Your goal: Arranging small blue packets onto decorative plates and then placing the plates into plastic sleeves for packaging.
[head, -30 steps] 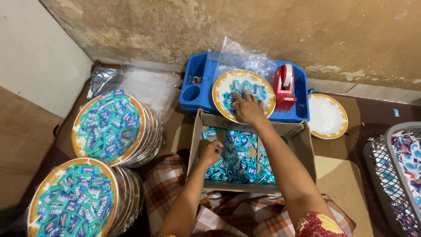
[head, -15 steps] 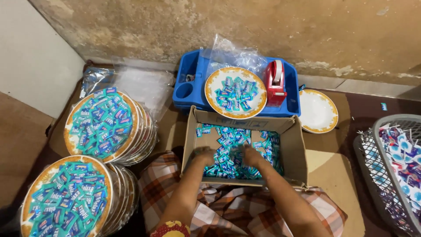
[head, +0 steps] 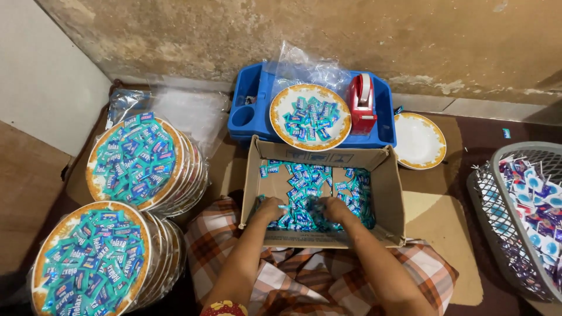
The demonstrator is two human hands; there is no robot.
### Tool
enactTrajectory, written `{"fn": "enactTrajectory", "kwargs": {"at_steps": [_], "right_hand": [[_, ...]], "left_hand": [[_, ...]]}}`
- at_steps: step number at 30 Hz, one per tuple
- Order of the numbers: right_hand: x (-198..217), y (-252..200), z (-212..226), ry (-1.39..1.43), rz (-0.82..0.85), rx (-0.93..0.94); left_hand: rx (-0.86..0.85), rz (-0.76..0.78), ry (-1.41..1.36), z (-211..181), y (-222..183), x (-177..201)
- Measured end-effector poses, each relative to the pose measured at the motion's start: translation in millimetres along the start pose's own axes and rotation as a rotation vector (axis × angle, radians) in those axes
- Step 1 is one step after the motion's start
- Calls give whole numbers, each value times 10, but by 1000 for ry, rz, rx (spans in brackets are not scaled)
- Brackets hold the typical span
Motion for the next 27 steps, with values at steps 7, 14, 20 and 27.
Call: {"fn": "enactTrajectory", "kwargs": {"at_steps": [7, 14, 20, 27], "right_hand": [[480, -353, 202, 108, -66, -115], [790, -527, 226, 243, -83, -232], [1991, -1038, 573, 1117, -175, -212], [3078, -712, 746, 1237, -397, -78]], "left_hand": [[24, -149, 12, 334, 254, -98], [92, -118, -49, -76, -173, 172], [-14, -129, -32, -1134, -870, 990], [-471, -348, -367, -2265, -660, 1787]]}}
Point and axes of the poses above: each hand's wrist, its own y-axis towards the middle knuckle, its own x-axis out of the back of the hand, z = x × y, the point moved 5 cm from there along y, towards the middle knuckle, and after that the axes turned 13 degrees about -y, right-handed, at the moved point
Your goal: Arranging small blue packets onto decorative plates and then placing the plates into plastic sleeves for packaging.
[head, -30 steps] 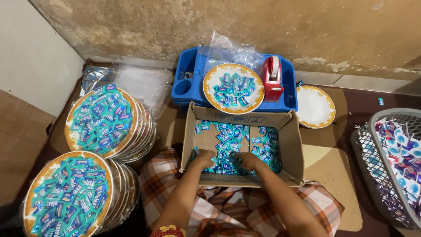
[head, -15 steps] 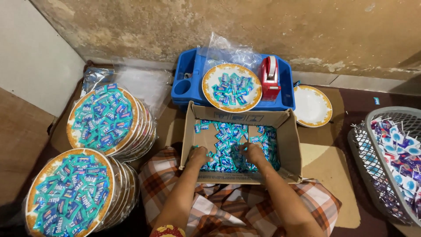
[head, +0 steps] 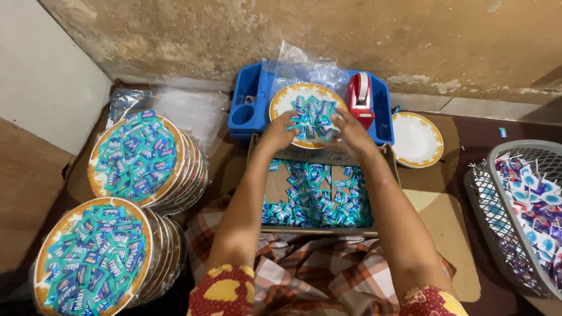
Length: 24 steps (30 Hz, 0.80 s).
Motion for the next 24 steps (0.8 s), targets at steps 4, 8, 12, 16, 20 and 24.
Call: {"fn": "enactTrajectory", "kwargs": {"at_steps": [4, 8, 12, 16, 20, 24], "right_hand": [[349, 173, -194, -385, -322, 217], [390, 26, -1152, -356, -515, 132], [16, 420, -2720, -809, 43, 161], [-549, 409, -3732, -1379, 572, 99], [-608, 97, -3310, -1444, 759, 64], [-555, -10, -3283, -1321, 717, 67]], "left_hand": [[89, -159, 94, -161, -234, 207], [120, -221, 134, 1335, -299, 2], [370, 167, 530, 2362, -701, -569], [403, 593, 864, 2580, -865, -908], [388, 769, 732, 2255, -1017, -996], [382, 726, 589, 2543, -1140, -1047]]}}
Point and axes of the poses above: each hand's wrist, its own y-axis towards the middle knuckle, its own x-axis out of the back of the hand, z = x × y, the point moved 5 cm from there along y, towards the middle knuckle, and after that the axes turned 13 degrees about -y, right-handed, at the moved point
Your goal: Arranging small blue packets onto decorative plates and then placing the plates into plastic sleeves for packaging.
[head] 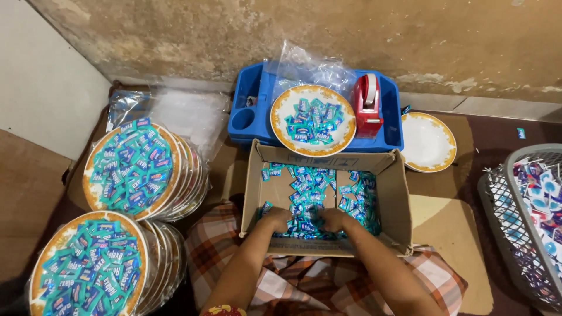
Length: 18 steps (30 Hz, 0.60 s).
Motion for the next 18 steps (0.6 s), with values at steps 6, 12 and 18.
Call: {"fn": "enactTrajectory", "kwargs": {"at_steps": [6, 12, 18], "right_hand": [[419, -310, -65, 234, -282, -141], [405, -247, -307, 199, -348, -191], [1771, -1326, 73, 1055, -640, -37]], "left_hand": [[41, -330, -224, 577, 361, -4], [70, -585, -272, 557, 291, 222], [-70, -743, -478, -647, -983, 1379]]}}
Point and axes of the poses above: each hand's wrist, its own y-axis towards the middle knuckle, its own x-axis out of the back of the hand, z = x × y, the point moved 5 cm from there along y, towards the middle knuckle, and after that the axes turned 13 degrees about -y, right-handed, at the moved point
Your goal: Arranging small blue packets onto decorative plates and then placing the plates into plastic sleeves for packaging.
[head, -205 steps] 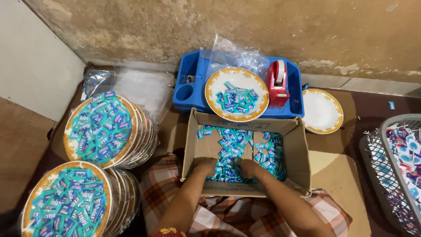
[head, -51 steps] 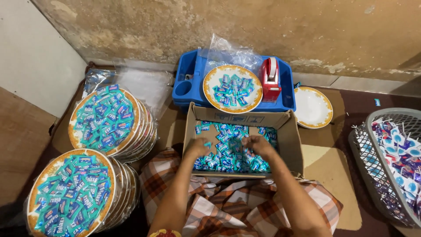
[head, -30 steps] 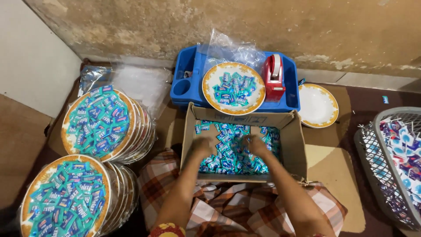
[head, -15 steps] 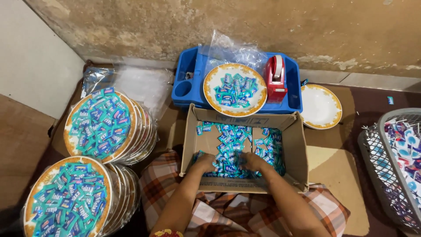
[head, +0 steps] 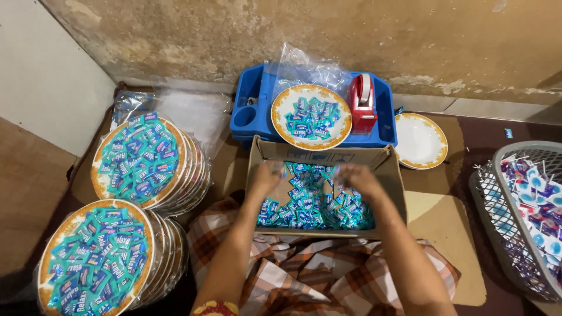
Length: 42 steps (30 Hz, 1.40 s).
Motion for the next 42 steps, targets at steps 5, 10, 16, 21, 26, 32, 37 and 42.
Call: {"fn": "enactTrajectory", "kwargs": {"at_steps": [5, 10, 16, 21, 26, 32, 37, 42], "right_hand": [[323, 355, 768, 313, -132, -67], [632, 748, 526, -138, -448, 160], [55, 683, -1149, -268, -336, -41], [-805, 587, -1830, -971, 238, -56], [-1207, 438, -2183, -1313, 630, 6], [-1187, 176, -1870, -1154, 704, 111], [-867, 55, -1371, -796, 446, -84], [-714, 3, -1118, -804, 285, -148]], "left_hand": [[-187, -87, -125, -1052, 323, 275], [-201, -188, -225, -1449, 68, 658], [82, -117, -11, 995, 597, -311], [185, 284, 323, 1724, 479, -918], [229, 557, 581, 1282, 69, -894], [187, 739, 716, 1472, -78, -1095], [273, 535, 448, 1943, 194, -1259], [307, 489, 404, 1682, -99, -1030]]}}
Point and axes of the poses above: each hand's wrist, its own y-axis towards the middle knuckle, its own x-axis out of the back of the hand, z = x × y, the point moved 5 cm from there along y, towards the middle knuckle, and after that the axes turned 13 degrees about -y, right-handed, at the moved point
